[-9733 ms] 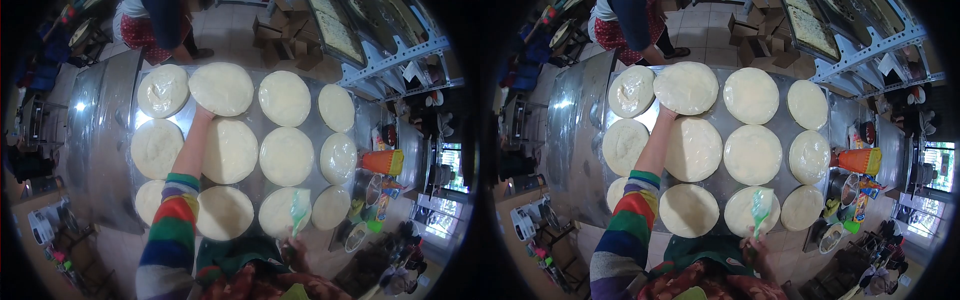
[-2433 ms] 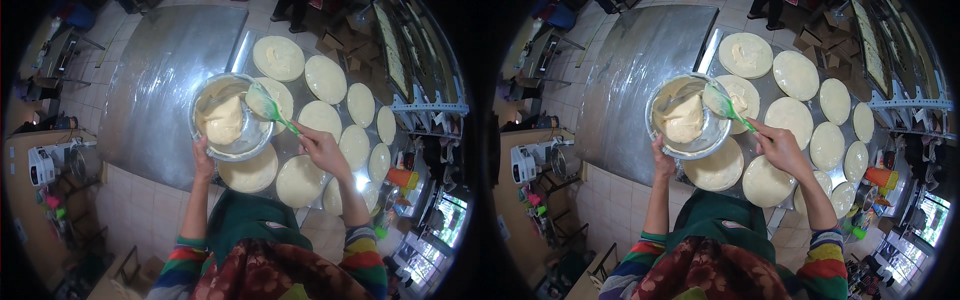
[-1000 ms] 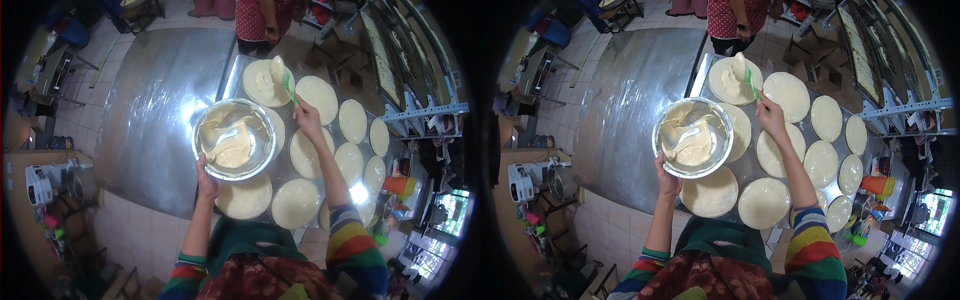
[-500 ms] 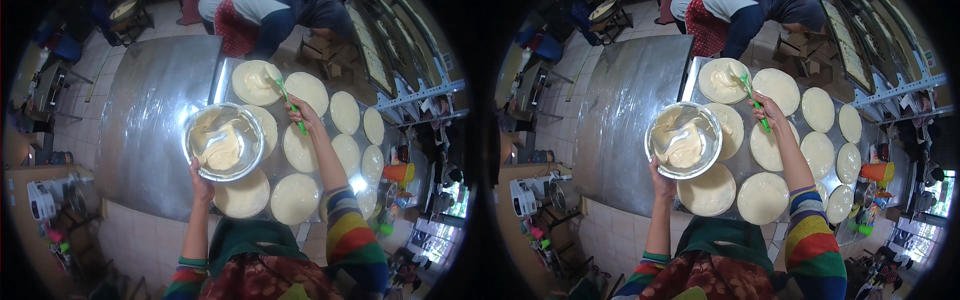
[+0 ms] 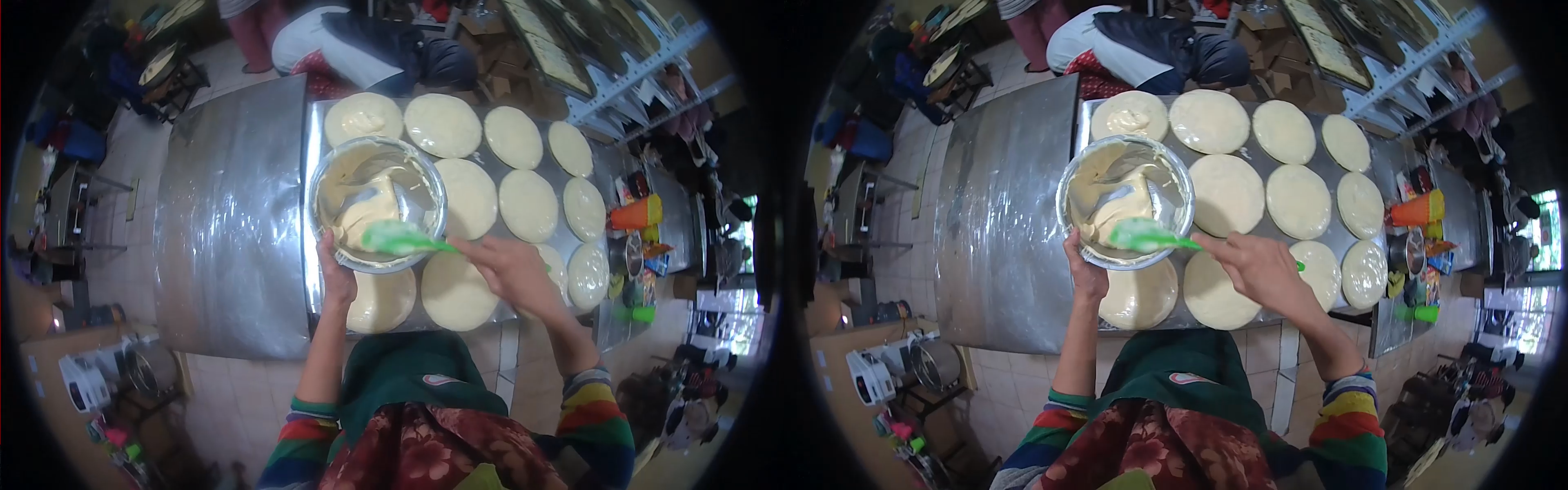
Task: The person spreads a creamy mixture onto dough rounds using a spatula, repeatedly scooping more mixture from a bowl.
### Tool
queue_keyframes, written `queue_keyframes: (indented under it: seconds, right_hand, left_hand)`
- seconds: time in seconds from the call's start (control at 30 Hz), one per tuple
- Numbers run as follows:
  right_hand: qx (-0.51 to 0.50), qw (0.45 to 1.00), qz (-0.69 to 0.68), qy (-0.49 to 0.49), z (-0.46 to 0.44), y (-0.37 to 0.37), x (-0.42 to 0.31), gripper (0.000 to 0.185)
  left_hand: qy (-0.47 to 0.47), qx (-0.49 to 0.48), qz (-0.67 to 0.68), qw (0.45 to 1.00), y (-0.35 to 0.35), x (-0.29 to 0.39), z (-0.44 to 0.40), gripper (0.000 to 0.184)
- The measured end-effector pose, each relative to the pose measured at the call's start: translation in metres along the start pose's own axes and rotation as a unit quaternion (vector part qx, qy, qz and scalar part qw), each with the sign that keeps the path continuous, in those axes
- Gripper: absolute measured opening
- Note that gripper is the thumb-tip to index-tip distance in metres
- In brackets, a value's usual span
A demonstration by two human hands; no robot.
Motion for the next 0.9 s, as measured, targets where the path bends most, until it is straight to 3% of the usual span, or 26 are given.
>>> queue_keyframes:
  seconds: [0.13, 0.27, 0.4, 0.53, 0.63, 0.7, 0.77, 0.87, 0.9]
  right_hand:
    - [-0.018, 0.995, 0.101, -0.015, 0.054, 0.046, 0.005, 0.057]
    - [0.0, 0.988, 0.147, -0.049, 0.117, 0.089, 0.025, 0.057]
    - [0.002, 0.986, 0.086, -0.141, 0.199, 0.121, 0.056, 0.046]
    - [-0.023, 0.96, -0.104, -0.257, 0.318, 0.143, 0.109, 0.036]
    - [0.118, 0.876, -0.286, -0.371, 0.417, 0.142, 0.137, 0.038]
    - [0.182, 0.818, -0.313, -0.448, 0.485, 0.139, 0.147, 0.037]
    - [0.237, 0.757, -0.326, -0.515, 0.548, 0.136, 0.148, 0.037]
    - [0.374, 0.561, -0.405, -0.618, 0.618, 0.126, 0.129, 0.036]
    - [0.398, 0.537, -0.393, -0.632, 0.637, 0.12, 0.122, 0.036]
  left_hand:
    - [0.059, -0.014, 0.004, 0.998, -0.032, -0.015, 0.021, 0.053]
    - [0.11, -0.036, -0.016, 0.993, -0.064, -0.054, 0.041, 0.054]
    - [0.13, -0.077, -0.068, 0.986, -0.109, -0.101, 0.077, 0.055]
    - [0.18, -0.099, -0.109, 0.973, -0.162, -0.168, 0.119, 0.057]
    - [0.204, -0.145, -0.15, 0.956, -0.211, -0.225, 0.168, 0.059]
    - [0.197, -0.195, -0.192, 0.941, -0.233, -0.277, 0.195, 0.058]
    - [0.262, -0.24, -0.194, 0.914, -0.256, -0.33, 0.229, 0.056]
    - [0.349, -0.314, -0.215, 0.856, -0.269, -0.434, 0.259, 0.057]
    - [0.347, -0.319, -0.274, 0.838, -0.293, -0.439, 0.296, 0.054]
Point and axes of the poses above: each hand's wrist, its own z-axis away from the middle knuckle, its own y-axis out of the back of the hand, x = y × z, the point moved 1 cm from there along -z, towards the middle knuckle, and after that the axes turned 11 degrees about x, right-handed, at the moved point
